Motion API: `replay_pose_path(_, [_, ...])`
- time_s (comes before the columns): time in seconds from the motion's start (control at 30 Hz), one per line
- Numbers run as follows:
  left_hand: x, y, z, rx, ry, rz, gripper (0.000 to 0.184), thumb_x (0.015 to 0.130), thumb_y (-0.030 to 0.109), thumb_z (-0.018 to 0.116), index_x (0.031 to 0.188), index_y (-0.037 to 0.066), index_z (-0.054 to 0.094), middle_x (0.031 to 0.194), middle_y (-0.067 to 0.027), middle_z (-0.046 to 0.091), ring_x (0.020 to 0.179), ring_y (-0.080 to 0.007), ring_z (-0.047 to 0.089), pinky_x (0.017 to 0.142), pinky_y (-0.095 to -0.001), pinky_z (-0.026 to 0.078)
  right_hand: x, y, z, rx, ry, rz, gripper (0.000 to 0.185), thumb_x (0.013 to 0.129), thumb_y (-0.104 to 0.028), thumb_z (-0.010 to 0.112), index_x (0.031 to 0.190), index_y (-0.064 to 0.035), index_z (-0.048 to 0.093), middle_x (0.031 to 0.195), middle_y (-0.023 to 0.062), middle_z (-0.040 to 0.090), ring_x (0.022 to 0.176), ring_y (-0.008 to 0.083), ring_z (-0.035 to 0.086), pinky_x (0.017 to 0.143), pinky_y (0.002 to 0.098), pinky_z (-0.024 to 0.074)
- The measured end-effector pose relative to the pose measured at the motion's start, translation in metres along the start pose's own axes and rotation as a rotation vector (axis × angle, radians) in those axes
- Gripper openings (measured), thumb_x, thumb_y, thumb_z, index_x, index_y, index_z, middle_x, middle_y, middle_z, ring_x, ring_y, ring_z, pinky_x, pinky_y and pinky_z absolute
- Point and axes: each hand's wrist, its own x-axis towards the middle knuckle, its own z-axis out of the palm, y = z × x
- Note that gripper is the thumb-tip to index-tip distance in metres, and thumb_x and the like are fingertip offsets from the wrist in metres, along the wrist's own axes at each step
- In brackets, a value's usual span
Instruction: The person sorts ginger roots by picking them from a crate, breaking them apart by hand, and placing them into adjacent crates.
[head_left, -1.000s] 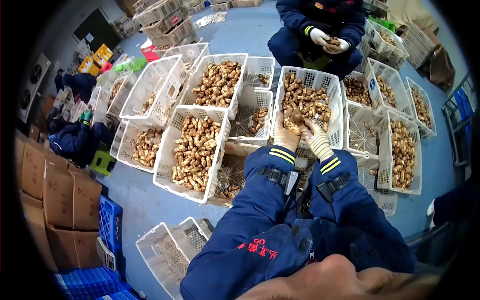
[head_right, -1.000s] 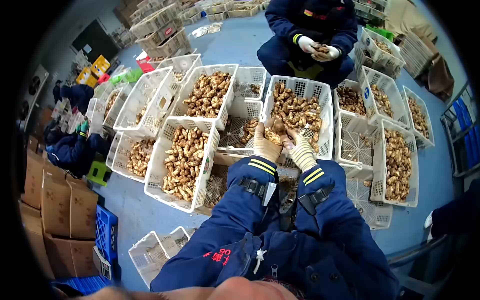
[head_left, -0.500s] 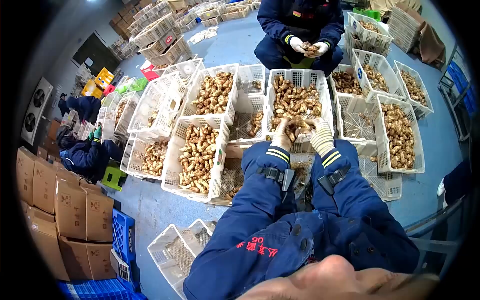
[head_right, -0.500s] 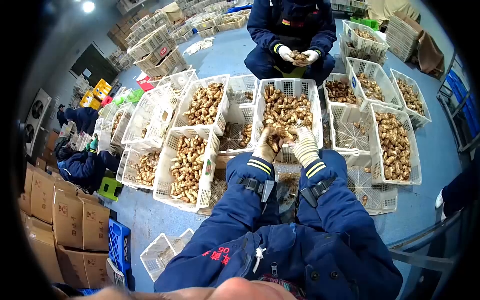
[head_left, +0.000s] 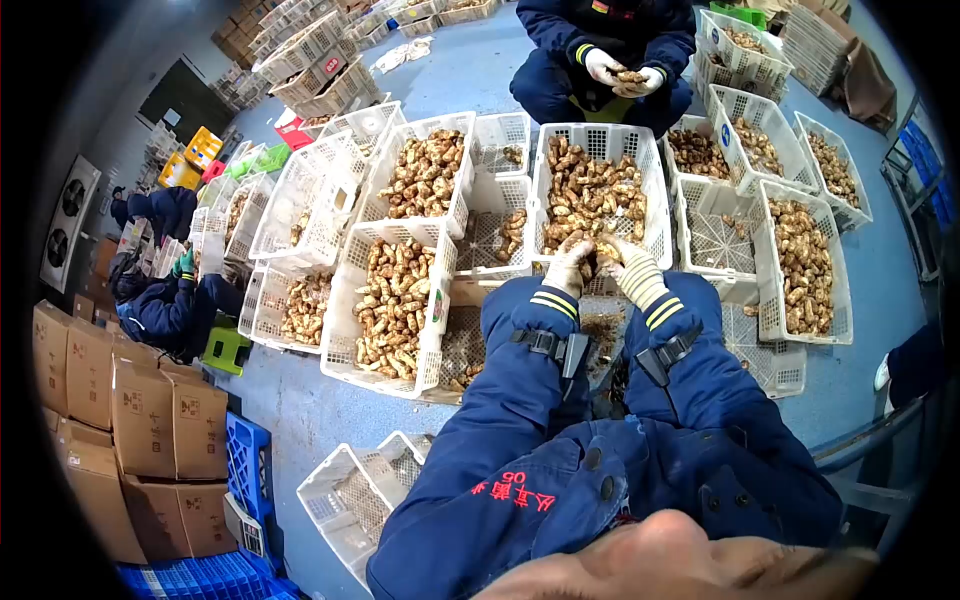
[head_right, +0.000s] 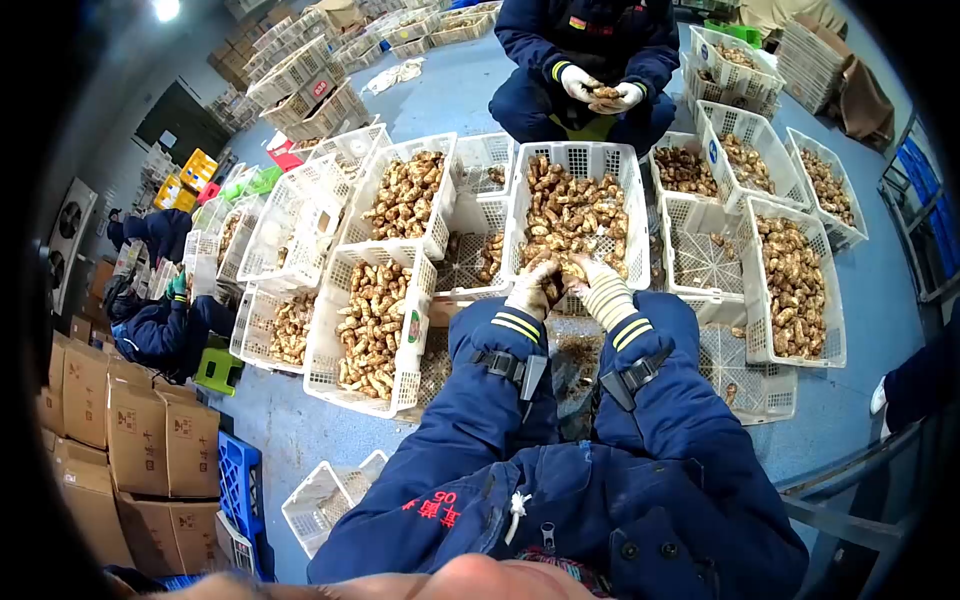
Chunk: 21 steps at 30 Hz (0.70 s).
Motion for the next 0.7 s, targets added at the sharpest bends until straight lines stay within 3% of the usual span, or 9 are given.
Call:
replay_pose_path(0.07, [0.003,-0.001,-0.001,-0.014,0.01,0.022,0.028,0.083,0.007,0.069,0.109,0.009,0.058,0.097,-0.0074,0.064,0.084,-0.0227,0.065,0.072,-0.0381,0.058,0.0,-0.01,-0.006,-0.074,-0.008,0.005,0.042,0.088,-0.02,0.059,0.127,-0.0061,0.053,0.112,0.022,0.062,0.103,0.0356,0.06,0.088,0.0398,0.0474])
replay_pose_path(0.13, [0.009,0.0,-0.002,-0.109,-0.008,-0.027,0.019,0.087,0.021,0.067,0.1,0.009,0.06,0.093,-0.007,0.064,0.083,-0.0245,0.064,0.071,-0.0408,0.058,0.003,-0.006,-0.002,-0.074,0.052,-0.047,0.042,0.088,-0.02,0.058,0.127,-0.0064,0.053,0.112,0.0218,0.062,0.102,0.0373,0.06,0.088,0.0403,0.0474])
replay_pose_path(0.27, [0.021,0.001,-0.007,-0.24,-0.055,-0.094,0.037,0.092,0.045,0.055,0.096,0.009,0.061,0.092,-0.0091,0.064,0.086,-0.0278,0.063,0.075,-0.0444,0.055,0.007,-0.001,0.003,-0.014,0.076,-0.018,0.044,0.088,-0.021,0.059,0.129,-0.0064,0.052,0.116,0.0205,0.061,0.109,0.0375,0.057,0.093,0.041,0.0451])
replay_pose_path(0.37, [0.025,0.002,-0.016,-0.217,-0.077,-0.146,0.038,0.092,0.045,0.054,0.1,0.008,0.06,0.098,-0.0111,0.064,0.089,-0.0299,0.062,0.076,-0.0435,0.054,0.007,-0.004,0.0,-0.086,0.087,0.01,0.046,0.086,-0.016,0.06,0.131,-0.0079,0.052,0.117,0.0203,0.061,0.108,0.0368,0.058,0.091,0.0401,0.0465])
replay_pose_path(0.4, [0.018,0.002,-0.005,-0.165,-0.054,-0.03,0.042,0.093,0.045,0.052,0.109,0.007,0.058,0.106,-0.0131,0.062,0.093,-0.0318,0.06,0.078,-0.0423,0.053,0.005,-0.007,-0.002,-0.104,0.083,0.076,0.046,0.085,-0.016,0.061,0.13,-0.0099,0.053,0.116,0.0202,0.062,0.107,0.0357,0.059,0.09,0.0394,0.0472])
replay_pose_path(0.5, [0.007,0.014,0.019,-0.247,0.02,-0.116,0.044,0.094,0.044,0.047,0.116,0.007,0.055,0.115,-0.0136,0.06,0.096,-0.0315,0.059,0.08,-0.0425,0.052,0.009,0.006,0.008,-0.101,0.219,0.032,0.05,0.082,-0.013,0.066,0.13,-0.0116,0.053,0.112,0.0203,0.063,0.104,0.0362,0.06,0.089,0.0395,0.0479])
replay_pose_path(0.57, [0.013,0.013,0.008,-0.256,-0.091,-0.104,0.043,0.094,0.042,0.046,0.114,0.006,0.057,0.112,-0.0122,0.061,0.095,-0.0308,0.06,0.081,-0.0426,0.052,0.014,0.001,0.004,-0.06,0.095,0.181,0.051,0.082,-0.017,0.067,0.13,-0.0101,0.053,0.113,0.0207,0.062,0.104,0.0376,0.059,0.09,0.0406,0.0474])
replay_pose_path(0.6, [0.007,0.016,0.011,-0.229,-0.111,-0.098,0.041,0.093,0.041,0.048,0.11,0.006,0.059,0.108,-0.0109,0.063,0.094,-0.0289,0.06,0.083,-0.042,0.051,0.017,-0.001,0.004,-0.095,0.171,0.021,0.052,0.082,-0.017,0.068,0.13,-0.0084,0.053,0.113,0.0204,0.063,0.105,0.0369,0.059,0.09,0.0402,0.0476])
replay_pose_path(0.7, [0.019,0.01,-0.002,-0.302,-0.098,-0.045,0.035,0.092,0.036,0.052,0.105,0.004,0.061,0.103,-0.0104,0.065,0.094,-0.0284,0.062,0.08,-0.0462,0.053,0.017,0.009,0.016,-0.092,0.024,0.067,0.057,0.086,-0.024,0.066,0.136,-0.0059,0.045,0.118,0.0214,0.061,0.107,0.0347,0.06,0.089,0.0376,0.0485])
